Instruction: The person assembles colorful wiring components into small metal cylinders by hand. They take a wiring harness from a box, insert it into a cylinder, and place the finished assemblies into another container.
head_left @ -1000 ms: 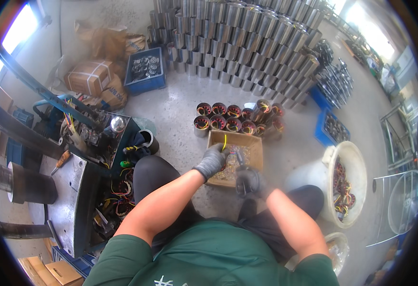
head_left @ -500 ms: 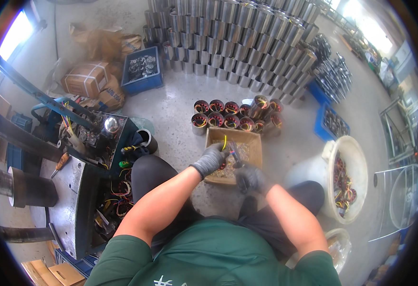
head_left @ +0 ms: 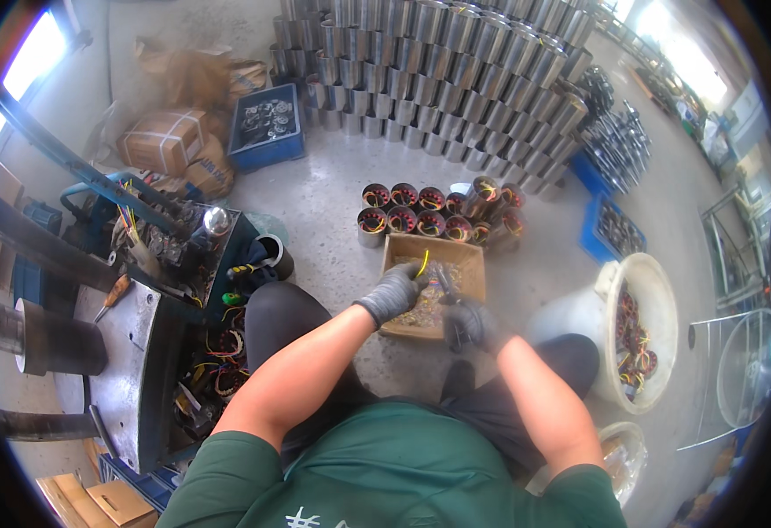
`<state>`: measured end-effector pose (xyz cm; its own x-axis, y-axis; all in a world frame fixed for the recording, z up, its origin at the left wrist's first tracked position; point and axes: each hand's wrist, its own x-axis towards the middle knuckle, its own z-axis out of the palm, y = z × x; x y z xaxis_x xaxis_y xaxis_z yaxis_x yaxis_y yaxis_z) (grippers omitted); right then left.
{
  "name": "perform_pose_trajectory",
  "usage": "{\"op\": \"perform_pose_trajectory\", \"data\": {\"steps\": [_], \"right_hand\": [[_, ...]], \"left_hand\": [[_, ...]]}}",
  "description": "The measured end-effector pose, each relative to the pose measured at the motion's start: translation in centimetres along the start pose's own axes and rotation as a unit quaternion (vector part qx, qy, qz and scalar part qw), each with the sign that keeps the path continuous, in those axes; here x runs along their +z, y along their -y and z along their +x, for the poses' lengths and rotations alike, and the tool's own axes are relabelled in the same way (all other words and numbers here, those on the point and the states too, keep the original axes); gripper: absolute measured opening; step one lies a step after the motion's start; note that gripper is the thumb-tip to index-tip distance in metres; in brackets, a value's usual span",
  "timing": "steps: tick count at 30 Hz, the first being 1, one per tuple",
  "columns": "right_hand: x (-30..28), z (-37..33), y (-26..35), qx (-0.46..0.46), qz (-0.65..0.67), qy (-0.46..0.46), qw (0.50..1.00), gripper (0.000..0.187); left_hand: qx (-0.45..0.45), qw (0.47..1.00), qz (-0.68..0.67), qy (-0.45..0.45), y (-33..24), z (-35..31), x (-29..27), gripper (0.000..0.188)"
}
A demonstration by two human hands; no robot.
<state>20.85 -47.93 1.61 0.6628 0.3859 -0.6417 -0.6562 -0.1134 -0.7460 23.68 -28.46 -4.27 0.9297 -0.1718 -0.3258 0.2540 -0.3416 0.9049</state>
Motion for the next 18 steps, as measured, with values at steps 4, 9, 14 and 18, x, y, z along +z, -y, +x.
{"op": "perform_pose_trajectory", "data": {"steps": [4, 9, 14, 18], "right_hand": [[-0.7, 0.3, -0.2, 0.009, 0.024, -0.013, 1.0, 0.031], [0.1, 1.4, 0.5, 0.037, 0.057, 0.023, 0.997, 0.03], [-2.3, 0.3, 0.1, 0.022, -0.086, -0.032, 0.996, 0.024], [-2.5, 1.6, -0.6, 0.005, -0.094, -0.02, 0.995, 0.021]], "left_hand": [[0.109, 0.992, 0.028, -0.052, 1.1, 0.7, 0.9, 0.024], [0.233, 0.969, -0.021, -0.074, 11.1, 5.6, 2.2, 0.023], [0.144, 0.958, 0.243, 0.049, 3.0, 2.3, 2.4, 0.034], [0.116, 0.935, 0.325, 0.08, -0.1, 0.2, 0.5, 0.04]]}}
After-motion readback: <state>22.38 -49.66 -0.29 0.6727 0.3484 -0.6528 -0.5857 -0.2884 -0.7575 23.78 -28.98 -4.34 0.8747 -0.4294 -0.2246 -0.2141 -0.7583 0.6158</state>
